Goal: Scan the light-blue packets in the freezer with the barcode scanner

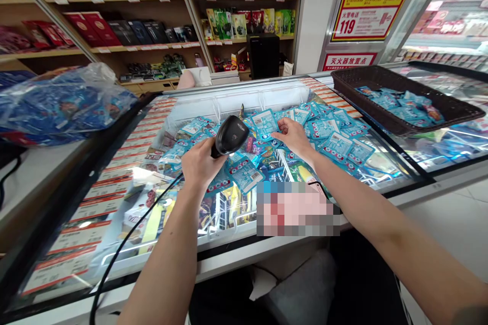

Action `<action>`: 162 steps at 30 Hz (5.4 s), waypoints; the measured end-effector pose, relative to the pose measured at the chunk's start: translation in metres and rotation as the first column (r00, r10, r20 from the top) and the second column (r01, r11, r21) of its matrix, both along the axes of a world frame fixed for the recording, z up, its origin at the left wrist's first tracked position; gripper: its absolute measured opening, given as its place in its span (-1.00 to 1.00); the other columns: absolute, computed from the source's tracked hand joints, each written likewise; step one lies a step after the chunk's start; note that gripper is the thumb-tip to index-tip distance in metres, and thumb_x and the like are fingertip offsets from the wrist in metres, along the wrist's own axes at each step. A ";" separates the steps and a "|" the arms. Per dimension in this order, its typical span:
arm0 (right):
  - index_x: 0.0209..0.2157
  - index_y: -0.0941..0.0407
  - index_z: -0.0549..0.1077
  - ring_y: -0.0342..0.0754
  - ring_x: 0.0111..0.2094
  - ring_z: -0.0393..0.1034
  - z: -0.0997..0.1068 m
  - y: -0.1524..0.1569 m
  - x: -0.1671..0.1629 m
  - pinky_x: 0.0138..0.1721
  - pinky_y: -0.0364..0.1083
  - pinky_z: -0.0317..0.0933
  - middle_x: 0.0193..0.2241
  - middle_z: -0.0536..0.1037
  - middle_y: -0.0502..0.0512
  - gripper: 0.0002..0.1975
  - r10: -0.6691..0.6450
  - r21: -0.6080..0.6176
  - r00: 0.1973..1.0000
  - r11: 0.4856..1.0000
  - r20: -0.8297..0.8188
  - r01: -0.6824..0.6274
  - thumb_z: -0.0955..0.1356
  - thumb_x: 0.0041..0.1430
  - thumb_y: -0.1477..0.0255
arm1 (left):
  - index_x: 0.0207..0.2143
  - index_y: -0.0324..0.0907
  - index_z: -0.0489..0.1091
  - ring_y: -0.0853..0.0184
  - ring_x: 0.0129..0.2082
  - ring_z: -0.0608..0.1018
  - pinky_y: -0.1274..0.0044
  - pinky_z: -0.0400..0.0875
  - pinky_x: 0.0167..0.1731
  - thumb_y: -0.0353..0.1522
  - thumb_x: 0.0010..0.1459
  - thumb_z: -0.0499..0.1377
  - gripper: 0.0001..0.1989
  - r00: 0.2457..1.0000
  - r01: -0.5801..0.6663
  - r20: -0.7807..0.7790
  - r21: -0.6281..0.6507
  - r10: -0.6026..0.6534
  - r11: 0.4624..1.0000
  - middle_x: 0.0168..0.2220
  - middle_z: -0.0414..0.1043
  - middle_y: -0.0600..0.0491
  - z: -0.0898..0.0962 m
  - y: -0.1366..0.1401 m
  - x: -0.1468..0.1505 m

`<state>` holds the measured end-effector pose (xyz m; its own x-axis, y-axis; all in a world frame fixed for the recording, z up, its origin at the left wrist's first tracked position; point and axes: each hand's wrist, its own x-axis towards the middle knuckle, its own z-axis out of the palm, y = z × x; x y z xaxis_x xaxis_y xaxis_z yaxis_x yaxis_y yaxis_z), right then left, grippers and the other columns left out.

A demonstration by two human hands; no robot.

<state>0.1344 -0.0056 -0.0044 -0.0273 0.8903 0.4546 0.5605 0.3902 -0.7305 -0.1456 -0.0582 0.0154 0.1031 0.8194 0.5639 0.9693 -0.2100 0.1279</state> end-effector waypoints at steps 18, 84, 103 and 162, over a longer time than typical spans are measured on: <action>-0.32 0.08 0.33 -0.09 -0.48 0.28 -0.003 -0.001 -0.002 -0.39 -0.08 0.13 -0.44 0.45 -0.02 -0.75 -0.062 0.033 0.990 0.998 0.123 0.059 0.40 0.01 0.27 | -0.13 -0.10 0.44 0.20 -0.21 0.55 0.52 0.29 -0.36 -0.19 0.00 0.17 -0.63 0.996 0.076 -0.044 -0.027 -0.077 0.997 -0.17 0.53 0.00 0.001 -0.004 0.009; 0.00 0.03 0.40 -0.11 -0.44 0.32 -0.003 -0.006 -0.003 -0.27 -0.08 0.24 -0.40 0.48 0.00 -0.66 -0.013 0.101 0.993 0.995 0.120 0.001 0.32 0.17 0.33 | -0.13 -0.12 0.43 0.23 -0.26 0.55 0.54 0.27 -0.42 -0.16 0.06 0.10 -0.63 0.982 0.147 -0.126 0.027 -0.142 0.989 -0.23 0.53 -0.02 -0.003 -0.003 0.009; -0.07 0.09 0.50 0.03 -0.16 0.31 -0.010 -0.010 0.001 -0.04 0.04 0.24 -0.24 0.36 0.17 -0.63 -0.068 0.143 0.940 0.990 0.335 0.021 0.34 0.14 0.21 | -0.12 -0.12 0.42 0.22 -0.21 0.54 0.52 0.29 -0.39 -0.21 0.07 0.11 -0.66 0.986 0.119 -0.119 0.041 -0.114 0.992 -0.20 0.53 -0.01 -0.004 -0.008 0.008; -0.25 0.05 0.21 -0.06 -0.55 0.47 0.000 -0.003 -0.018 -0.53 -0.07 0.40 -0.45 0.46 -0.03 -0.70 0.131 -0.119 0.908 0.974 -0.399 -0.193 0.35 0.08 0.21 | -0.11 -0.11 0.41 0.25 -0.24 0.53 0.52 0.32 -0.37 -0.25 0.09 0.09 -0.68 0.959 0.205 -0.196 -0.018 -0.205 0.979 -0.24 0.51 -0.02 -0.007 -0.024 -0.017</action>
<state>0.1167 -0.0084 -0.0045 -0.0275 0.9476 0.3182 0.1611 0.3184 -0.9342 -0.1627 -0.0817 0.0088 0.3770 0.7679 0.5179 0.9115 -0.4067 -0.0605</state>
